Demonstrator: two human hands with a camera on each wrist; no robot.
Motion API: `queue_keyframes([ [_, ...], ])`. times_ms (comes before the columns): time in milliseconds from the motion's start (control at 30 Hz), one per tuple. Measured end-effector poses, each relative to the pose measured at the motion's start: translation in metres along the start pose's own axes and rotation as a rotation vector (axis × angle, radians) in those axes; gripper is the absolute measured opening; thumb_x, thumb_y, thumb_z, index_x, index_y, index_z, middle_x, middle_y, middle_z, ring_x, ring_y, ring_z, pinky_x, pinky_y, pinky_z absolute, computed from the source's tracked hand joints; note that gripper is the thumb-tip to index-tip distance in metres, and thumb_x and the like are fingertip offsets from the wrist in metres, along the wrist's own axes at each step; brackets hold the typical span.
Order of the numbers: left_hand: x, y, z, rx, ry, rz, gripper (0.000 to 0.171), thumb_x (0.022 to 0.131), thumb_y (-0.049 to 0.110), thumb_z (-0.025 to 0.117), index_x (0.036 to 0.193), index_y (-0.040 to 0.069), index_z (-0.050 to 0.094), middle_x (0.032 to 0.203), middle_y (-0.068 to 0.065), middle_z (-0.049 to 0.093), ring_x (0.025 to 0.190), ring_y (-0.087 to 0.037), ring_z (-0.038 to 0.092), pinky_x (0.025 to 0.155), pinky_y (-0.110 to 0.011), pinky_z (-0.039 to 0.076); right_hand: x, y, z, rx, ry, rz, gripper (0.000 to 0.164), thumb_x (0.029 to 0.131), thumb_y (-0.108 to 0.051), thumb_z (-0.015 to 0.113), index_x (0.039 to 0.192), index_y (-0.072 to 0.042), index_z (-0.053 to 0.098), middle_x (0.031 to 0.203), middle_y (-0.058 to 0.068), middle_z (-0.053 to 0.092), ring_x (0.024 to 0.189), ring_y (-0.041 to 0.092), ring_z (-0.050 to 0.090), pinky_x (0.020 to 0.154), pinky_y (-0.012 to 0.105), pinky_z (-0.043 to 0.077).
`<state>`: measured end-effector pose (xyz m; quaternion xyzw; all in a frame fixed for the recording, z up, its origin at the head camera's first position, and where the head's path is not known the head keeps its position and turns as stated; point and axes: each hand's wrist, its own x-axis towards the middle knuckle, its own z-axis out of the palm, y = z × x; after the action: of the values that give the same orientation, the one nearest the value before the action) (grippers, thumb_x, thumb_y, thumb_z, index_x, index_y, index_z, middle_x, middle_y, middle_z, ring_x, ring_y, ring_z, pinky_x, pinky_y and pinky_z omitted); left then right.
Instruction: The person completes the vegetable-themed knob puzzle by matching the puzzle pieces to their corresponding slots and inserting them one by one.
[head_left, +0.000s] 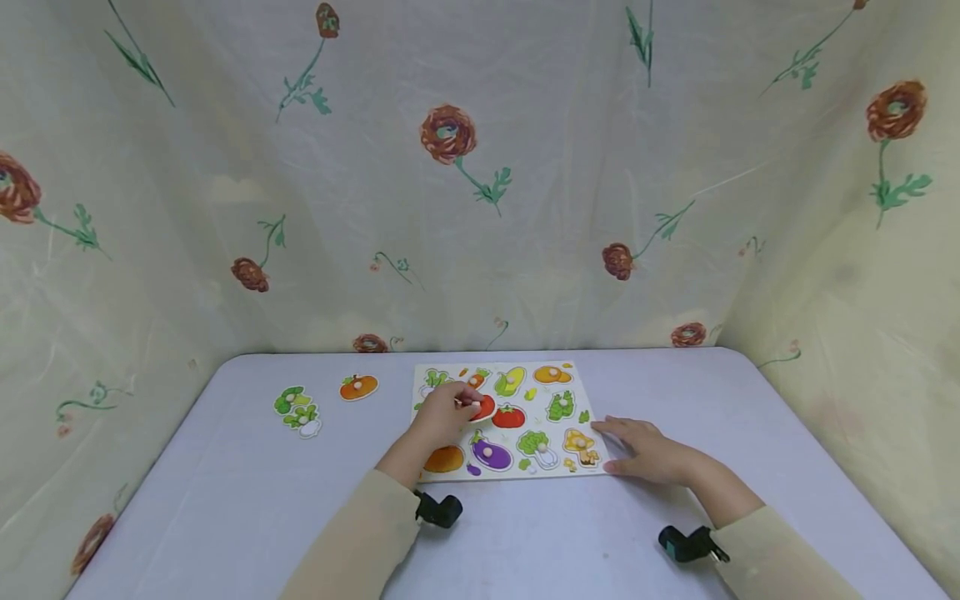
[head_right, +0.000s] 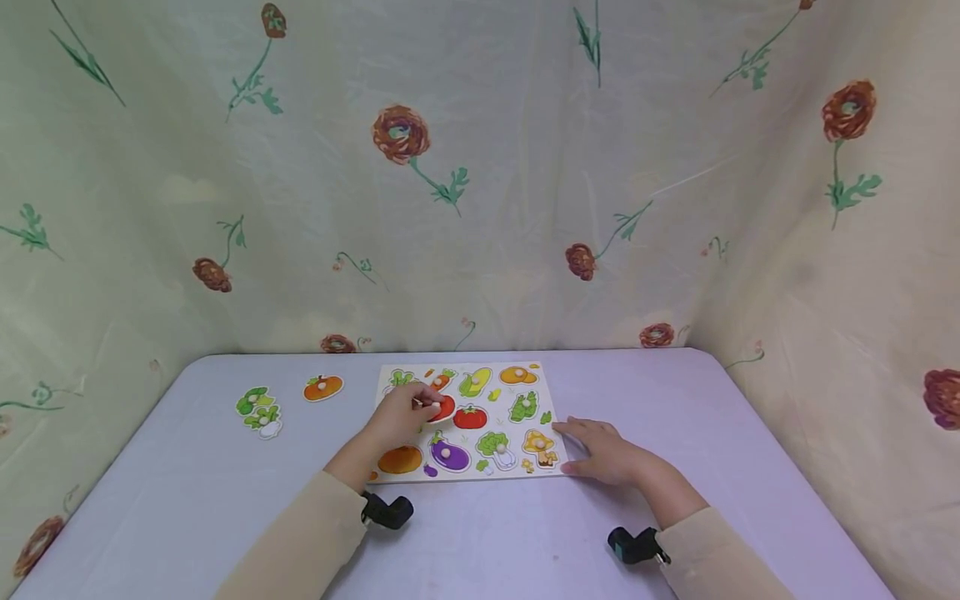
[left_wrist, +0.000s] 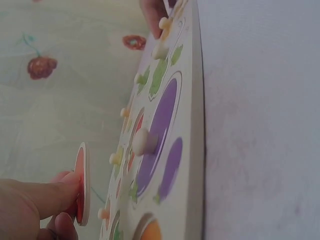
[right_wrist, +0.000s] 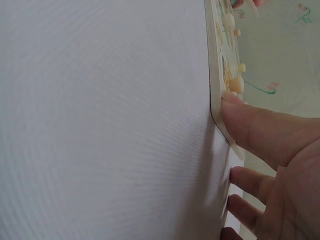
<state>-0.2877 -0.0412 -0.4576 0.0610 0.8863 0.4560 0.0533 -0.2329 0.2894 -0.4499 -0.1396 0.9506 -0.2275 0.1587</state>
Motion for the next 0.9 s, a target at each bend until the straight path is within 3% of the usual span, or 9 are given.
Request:
queue_keyframes([
  [200, 0.004, 0.010, 0.012, 0.001, -0.030, -0.016, 0.006, 0.098, 0.019, 0.066, 0.103, 0.020, 0.069, 0.095, 0.002, 0.060, 0.087, -0.019, 0.054, 0.074, -0.029, 0.050, 0.000, 0.000, 0.000, -0.007, 0.000, -0.001, 0.072, 0.089, -0.036, 0.073, 0.150, -0.009, 0.045, 0.157, 0.029, 0.029, 0.142, 0.055, 0.021, 0.110, 0.073, 0.022],
  [467, 0.010, 0.019, 0.031, 0.047, -0.070, 0.020, 0.006, 0.097, 0.017, 0.068, 0.102, 0.017, 0.071, 0.093, 0.003, 0.060, 0.083, -0.015, 0.054, 0.072, -0.028, 0.047, 0.000, 0.000, 0.000, 0.000, -0.005, -0.001, 0.073, 0.089, -0.037, 0.073, 0.150, -0.009, 0.045, 0.157, 0.029, 0.029, 0.142, 0.056, 0.020, 0.109, 0.073, 0.021],
  [900, 0.014, 0.023, 0.044, 0.081, -0.071, -0.037, 0.004, 0.097, 0.016, 0.067, 0.096, 0.019, 0.069, 0.089, 0.003, 0.059, 0.080, -0.015, 0.054, 0.069, -0.027, 0.045, -0.002, -0.003, -0.001, 0.000, 0.000, -0.005, 0.072, 0.089, -0.035, 0.074, 0.150, -0.008, 0.045, 0.156, 0.030, 0.029, 0.141, 0.056, 0.020, 0.109, 0.073, 0.021],
])
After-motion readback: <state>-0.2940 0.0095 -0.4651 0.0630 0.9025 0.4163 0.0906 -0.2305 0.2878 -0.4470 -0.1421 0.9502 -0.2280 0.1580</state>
